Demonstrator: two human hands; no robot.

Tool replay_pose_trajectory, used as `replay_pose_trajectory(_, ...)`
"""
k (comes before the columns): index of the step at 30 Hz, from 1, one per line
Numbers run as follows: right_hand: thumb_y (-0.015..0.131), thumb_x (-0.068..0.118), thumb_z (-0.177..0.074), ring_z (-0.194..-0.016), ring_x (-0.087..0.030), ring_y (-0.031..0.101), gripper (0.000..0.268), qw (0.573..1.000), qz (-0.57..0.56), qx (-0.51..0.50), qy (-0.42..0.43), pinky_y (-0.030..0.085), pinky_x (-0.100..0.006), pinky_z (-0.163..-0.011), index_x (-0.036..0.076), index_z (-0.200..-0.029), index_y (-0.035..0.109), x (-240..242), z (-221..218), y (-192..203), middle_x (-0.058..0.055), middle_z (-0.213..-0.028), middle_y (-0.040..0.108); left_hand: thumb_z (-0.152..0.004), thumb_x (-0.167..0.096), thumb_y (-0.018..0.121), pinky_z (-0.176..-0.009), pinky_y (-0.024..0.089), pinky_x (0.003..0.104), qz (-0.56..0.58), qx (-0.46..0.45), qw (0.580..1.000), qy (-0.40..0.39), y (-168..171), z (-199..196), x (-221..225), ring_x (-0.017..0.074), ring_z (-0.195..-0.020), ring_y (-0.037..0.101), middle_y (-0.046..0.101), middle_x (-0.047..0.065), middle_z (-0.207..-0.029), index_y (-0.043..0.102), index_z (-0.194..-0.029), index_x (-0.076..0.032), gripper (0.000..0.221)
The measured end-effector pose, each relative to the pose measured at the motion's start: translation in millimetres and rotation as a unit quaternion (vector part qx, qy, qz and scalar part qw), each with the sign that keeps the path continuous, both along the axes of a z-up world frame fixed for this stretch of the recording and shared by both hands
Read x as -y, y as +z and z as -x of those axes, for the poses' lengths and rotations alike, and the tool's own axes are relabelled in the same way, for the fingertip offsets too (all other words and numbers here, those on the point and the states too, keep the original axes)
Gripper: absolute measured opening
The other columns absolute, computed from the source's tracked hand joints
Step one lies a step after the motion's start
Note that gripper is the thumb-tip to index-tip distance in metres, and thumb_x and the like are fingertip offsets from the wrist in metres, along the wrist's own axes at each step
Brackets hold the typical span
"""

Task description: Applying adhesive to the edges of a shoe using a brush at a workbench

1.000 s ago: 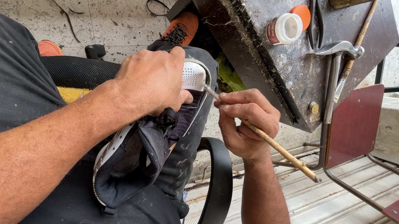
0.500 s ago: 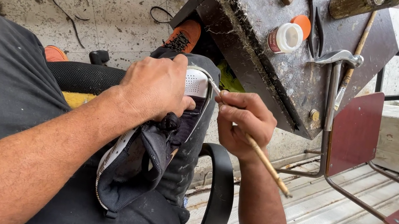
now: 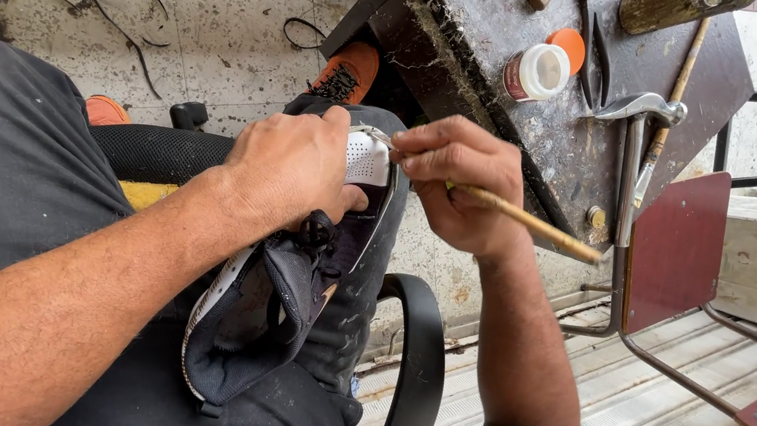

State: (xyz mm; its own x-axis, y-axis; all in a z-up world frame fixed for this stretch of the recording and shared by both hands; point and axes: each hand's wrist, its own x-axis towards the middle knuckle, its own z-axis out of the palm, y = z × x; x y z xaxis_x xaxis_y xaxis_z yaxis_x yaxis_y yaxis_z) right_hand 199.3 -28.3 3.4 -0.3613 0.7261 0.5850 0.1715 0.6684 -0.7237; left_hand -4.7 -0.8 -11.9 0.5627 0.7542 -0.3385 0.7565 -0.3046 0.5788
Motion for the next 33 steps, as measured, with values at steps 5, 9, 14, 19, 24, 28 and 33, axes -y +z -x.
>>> replay_pose_trajectory(5, 0.077, -0.013, -0.081, -0.064, -0.03, 0.069, 0.018, 0.987, 0.063, 0.101, -0.107, 0.053, -0.036, -0.057, 0.003, -0.075, 0.072, 9.4, 8.3, 27.4, -0.016, -0.077, 0.071, -0.082, -0.046, 0.084, -0.086, 0.057, 0.063, 0.006, 0.005, 1.0, 0.0, -6.9, -1.3, 0.5, 0.0477, -0.096, 0.073, 0.071, 0.026, -0.092, 0.059, -0.111, 0.003, 0.061)
replay_pose_trajectory(9, 0.071, -0.014, -0.076, -0.053, -0.031, 0.062, 0.015, 0.967, 0.118, 0.142, -0.177, 0.048, -0.039, -0.049, 0.001, -0.074, 0.07, 42.2, 2.0, 17.5, -0.02, -0.064, 0.064, -0.081, -0.049, 0.085, -0.089, 0.056, 0.062, 0.035, -0.002, 0.999, 0.006, -1.5, -0.9, 2.5, 0.0469, -0.1, 0.072, 0.072, 0.027, -0.097, 0.06, -0.116, 0.002, 0.067)
replay_pose_trajectory(14, 0.068, 0.004, -0.079, -0.058, -0.02, 0.055, 0.006, 0.961, 0.174, -0.023, -0.216, 0.05, -0.035, -0.062, 0.006, -0.074, 0.067, 90.3, -16.4, 10.4, -0.011, -0.064, 0.062, -0.082, -0.043, 0.084, -0.094, 0.053, 0.064, 0.07, 0.054, 0.996, 0.026, 20.3, 13.4, 2.6, 0.0481, -0.106, 0.07, 0.071, 0.028, -0.106, 0.057, -0.128, 0.003, 0.07)
replay_pose_trajectory(19, 0.054, 0.006, -0.087, -0.055, -0.016, 0.061, 0.022, 0.938, 0.235, -0.138, -0.216, 0.059, -0.038, -0.062, 0.003, -0.096, 0.073, 91.1, -7.4, -13.0, -0.02, -0.093, 0.073, -0.077, -0.021, 0.084, -0.092, 0.052, 0.065, 0.168, 0.312, 0.931, 0.09, 8.7, 32.2, 9.1, 0.0502, -0.107, 0.067, 0.066, 0.029, -0.108, 0.054, -0.129, 0.001, 0.064)
replay_pose_trajectory(24, 0.049, 0.03, -0.106, -0.043, -0.004, 0.044, 0.046, 0.875, 0.381, -0.265, -0.136, 0.053, -0.025, -0.045, -0.008, -0.129, 0.063, 71.4, 25.4, -39.5, -0.02, -0.101, 0.07, -0.067, -0.044, 0.092, -0.097, 0.05, 0.046, 0.164, 0.399, 0.895, 0.117, 5.6, 48.8, 17.9, 0.023, -0.103, 0.064, 0.072, 0.009, -0.098, 0.066, -0.117, -0.02, 0.062)
replay_pose_trajectory(28, 0.05, 0.027, -0.106, -0.042, -0.008, 0.052, 0.045, 0.899, 0.34, -0.261, -0.091, 0.054, -0.024, -0.043, -0.011, -0.125, 0.064, 62.9, 57.4, -15.9, -0.016, -0.079, 0.064, -0.066, -0.049, 0.093, -0.093, 0.052, 0.042, 0.14, 0.404, 0.895, 0.129, 6.6, 53.3, 28.3, 0.0192, -0.098, 0.064, 0.072, 0.008, -0.094, 0.066, -0.114, -0.021, 0.062)
replay_pose_trajectory(33, 0.053, 0.031, -0.104, -0.045, -0.01, 0.049, 0.043, 0.912, 0.321, -0.25, -0.05, 0.049, -0.023, -0.041, -0.008, -0.11, 0.071, 66.7, 67.1, -13.5, -0.012, -0.078, 0.054, -0.069, -0.055, 0.091, -0.071, 0.056, 0.036, 0.066, 0.457, 0.876, 0.137, 6.7, 58.3, 41.3, 0.0174, -0.079, 0.069, 0.072, 0.009, -0.076, 0.065, -0.101, -0.017, 0.057)
